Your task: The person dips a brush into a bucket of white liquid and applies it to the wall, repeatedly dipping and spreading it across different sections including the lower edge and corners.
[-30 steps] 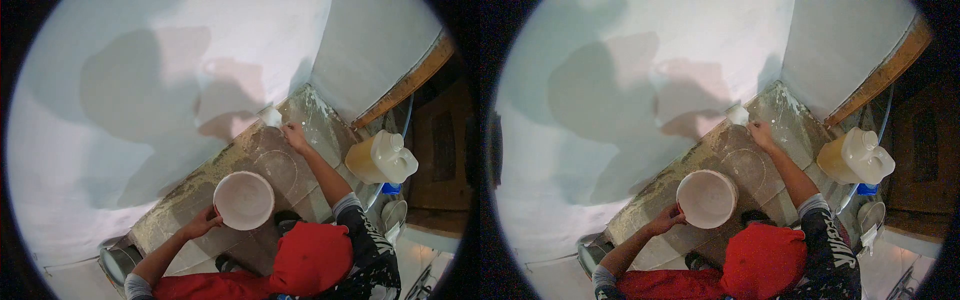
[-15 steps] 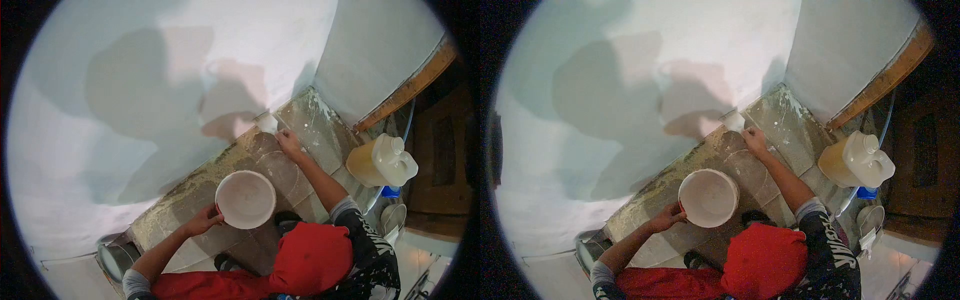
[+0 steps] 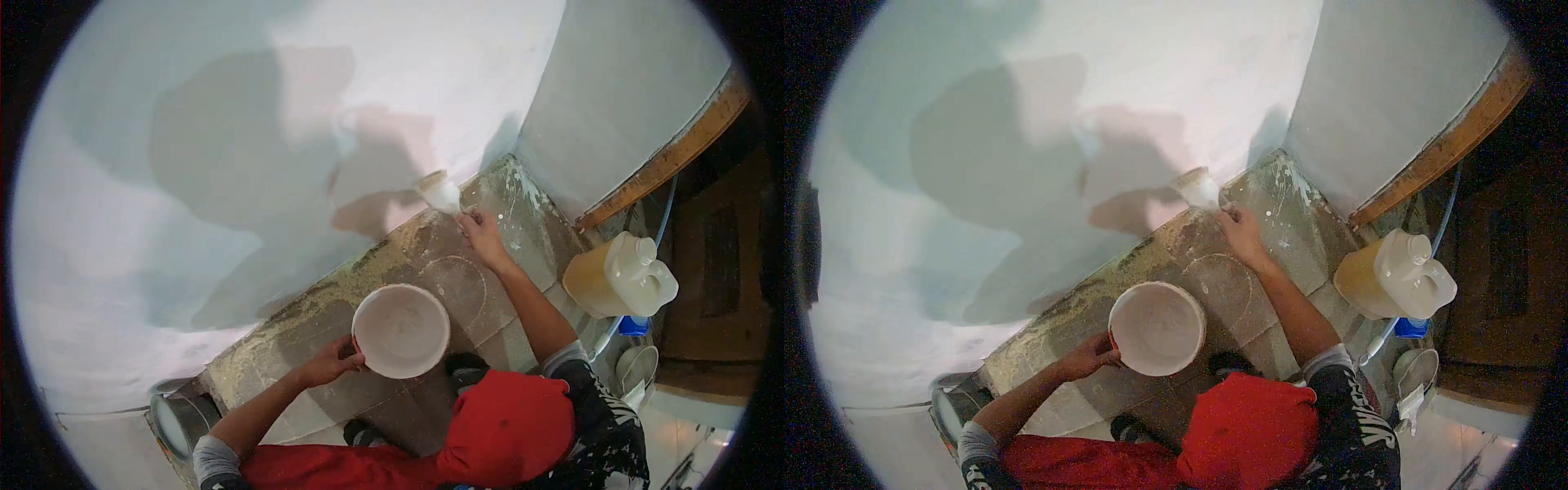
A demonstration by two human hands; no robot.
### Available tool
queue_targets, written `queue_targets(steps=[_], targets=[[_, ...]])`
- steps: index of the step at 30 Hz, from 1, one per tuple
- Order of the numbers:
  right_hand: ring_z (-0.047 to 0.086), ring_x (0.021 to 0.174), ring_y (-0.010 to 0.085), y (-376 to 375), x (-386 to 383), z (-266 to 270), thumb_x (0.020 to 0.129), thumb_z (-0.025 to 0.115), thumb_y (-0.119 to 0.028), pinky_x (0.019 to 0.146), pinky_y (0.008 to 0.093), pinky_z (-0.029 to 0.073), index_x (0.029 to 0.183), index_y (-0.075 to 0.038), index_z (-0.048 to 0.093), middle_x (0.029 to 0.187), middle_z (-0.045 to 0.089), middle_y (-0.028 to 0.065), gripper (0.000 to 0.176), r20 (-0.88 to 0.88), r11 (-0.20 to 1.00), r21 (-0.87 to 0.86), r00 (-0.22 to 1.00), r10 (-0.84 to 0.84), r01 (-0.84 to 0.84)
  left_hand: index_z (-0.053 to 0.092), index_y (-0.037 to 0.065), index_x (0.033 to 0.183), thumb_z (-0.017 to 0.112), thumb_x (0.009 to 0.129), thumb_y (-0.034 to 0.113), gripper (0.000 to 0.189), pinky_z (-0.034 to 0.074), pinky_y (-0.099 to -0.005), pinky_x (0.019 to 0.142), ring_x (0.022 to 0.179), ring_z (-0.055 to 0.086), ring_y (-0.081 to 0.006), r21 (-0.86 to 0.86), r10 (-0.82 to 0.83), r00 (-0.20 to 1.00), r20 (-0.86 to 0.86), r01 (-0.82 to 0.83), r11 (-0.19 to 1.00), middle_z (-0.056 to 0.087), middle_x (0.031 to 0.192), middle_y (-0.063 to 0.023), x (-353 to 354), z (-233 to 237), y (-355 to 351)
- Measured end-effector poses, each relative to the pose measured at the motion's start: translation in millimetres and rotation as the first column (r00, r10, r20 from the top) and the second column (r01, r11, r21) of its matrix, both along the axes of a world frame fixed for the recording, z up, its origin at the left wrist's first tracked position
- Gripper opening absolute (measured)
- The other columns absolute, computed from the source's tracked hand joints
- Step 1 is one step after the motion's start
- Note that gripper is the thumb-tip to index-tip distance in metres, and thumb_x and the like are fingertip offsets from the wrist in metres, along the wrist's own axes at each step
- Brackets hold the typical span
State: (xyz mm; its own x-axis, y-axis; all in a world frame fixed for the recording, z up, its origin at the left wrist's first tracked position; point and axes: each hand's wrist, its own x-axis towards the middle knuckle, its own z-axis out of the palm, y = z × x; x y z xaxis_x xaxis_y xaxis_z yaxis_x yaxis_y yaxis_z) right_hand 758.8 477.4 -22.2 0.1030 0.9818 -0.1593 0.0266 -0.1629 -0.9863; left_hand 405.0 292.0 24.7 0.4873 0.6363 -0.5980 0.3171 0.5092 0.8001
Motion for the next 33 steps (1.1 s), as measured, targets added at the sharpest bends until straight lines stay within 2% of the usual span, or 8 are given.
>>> queue_targets(steps=[2, 9, 11, 14, 16, 20, 27, 33], targets=[[0.051, 0.055, 0.0072, -6, 3, 5, 0.086, 0.062, -0.018, 0.044, 0.0245, 0.037, 0.079, -0.001, 0.063, 0.066, 0.060, 0.0019, 0.019, -0.188, 0.999, -0.020, 0.981, -0.037, 0.034, 0.045, 0.001, 0.126, 0.063, 0.090, 0.037, 0.054, 0.049, -0.0316, 0.082, 0.093, 0.058, -0.0160, -0.040, -0.019, 1.000, -0.010, 0.019, 0.999, 0.059, 0.106, -0.0080, 2, 6, 3], [0.053, 0.058, 0.0141, 5, -7, -39, 0.086, 0.062, -0.021, 0.056, 0.0315, 0.042, 0.081, 0.001, 0.064, 0.068, 0.060, 0.0044, 0.023, 0.295, 0.997, -0.017, 0.953, 0.073, -0.071, 0.047, 0.000, 0.121, 0.063, 0.089, 0.038, 0.052, 0.049, -0.0313, 0.081, 0.091, 0.057, -0.0152, 0.012, -0.006, 1.000, 0.001, 0.006, 1.000, 0.058, 0.103, -0.0074, -1, 3, 2], [0.052, 0.055, 0.0145, 13, -12, -44, 0.084, 0.063, -0.020, 0.051, 0.0328, 0.040, 0.077, 0.002, 0.064, 0.065, 0.060, 0.0046, 0.023, 0.379, 0.999, 0.026, 0.925, 0.035, -0.048, 0.038, 0.000, 0.135, 0.060, 0.090, 0.044, 0.066, 0.046, -0.0389, 0.092, 0.110, 0.055, -0.0240, -0.054, -0.105, 0.993, -0.058, 0.101, 0.993, 0.054, 0.126, -0.0143, -6, -4, 3], [0.048, 0.050, 0.0120, 14, -22, 33, 0.086, 0.062, -0.021, 0.046, 0.0302, 0.037, 0.077, 0.000, 0.062, 0.062, 0.057, 0.0032, 0.023, 0.356, 0.995, 0.090, 0.934, 0.017, -0.052, 0.047, 0.000, 0.122, 0.063, 0.090, 0.036, 0.050, 0.049, -0.0321, 0.084, 0.094, 0.058, -0.0158, -0.010, 0.016, 1.000, -0.022, -0.016, 1.000, 0.060, 0.102, -0.0075, 2, 7, 0], [0.044, 0.045, 0.0093, -3, -25, 106, 0.088, 0.061, -0.021, 0.039, 0.0270, 0.032, 0.077, -0.002, 0.059, 0.060, 0.053, 0.0011, 0.022, 0.044, 0.999, -0.032, 0.999, 0.000, 0.001, 0.048, 0.000, 0.122, 0.062, 0.091, 0.035, 0.049, 0.049, -0.0323, 0.084, 0.094, 0.058, -0.0160, 0.006, 0.001, 1.000, 0.006, -0.001, 1.000, 0.060, 0.102, -0.0073, -3, -2, 0], [0.047, 0.051, 0.0064, -16, -14, 145, 0.088, 0.063, -0.024, 0.044, 0.0251, 0.036, 0.079, -0.004, 0.060, 0.064, 0.057, 0.0013, 0.022, -0.137, 0.996, 0.086, 0.991, -0.004, 0.016, 0.048, 0.001, 0.121, 0.063, 0.090, 0.036, 0.049, 0.049, -0.0325, 0.084, 0.095, 0.057, -0.0163, -0.012, 0.004, 1.000, -0.015, -0.004, 1.000, 0.061, 0.101, -0.0071, -1, 2, 1], [0.047, 0.046, 0.0107, 4, -28, 7, 0.088, 0.060, -0.018, 0.039, 0.0269, 0.035, 0.079, -0.001, 0.061, 0.064, 0.057, 0.0031, 0.020, 0.287, 0.984, 0.178, 0.958, -0.027, -0.026, 0.049, 0.003, 0.120, 0.061, 0.091, 0.038, 0.047, 0.048, -0.0325, 0.084, 0.096, 0.058, -0.0165, -0.008, -0.051, 0.997, 0.053, 0.051, 0.999, 0.061, 0.104, -0.0081, -6, -8, 2], [0.047, 0.046, 0.0117, 12, -25, 50, 0.087, 0.062, -0.019, 0.040, 0.0271, 0.035, 0.077, 0.000, 0.061, 0.063, 0.057, 0.0038, 0.022, 0.454, 0.993, 0.077, 0.890, 0.042, -0.085, 0.049, 0.003, 0.120, 0.058, 0.092, 0.040, 0.047, 0.048, -0.0333, 0.084, 0.096, 0.058, -0.0168, 0.004, 0.054, 0.995, 0.080, -0.054, 0.999, 0.062, 0.104, -0.0078, -1, 3, -5]])
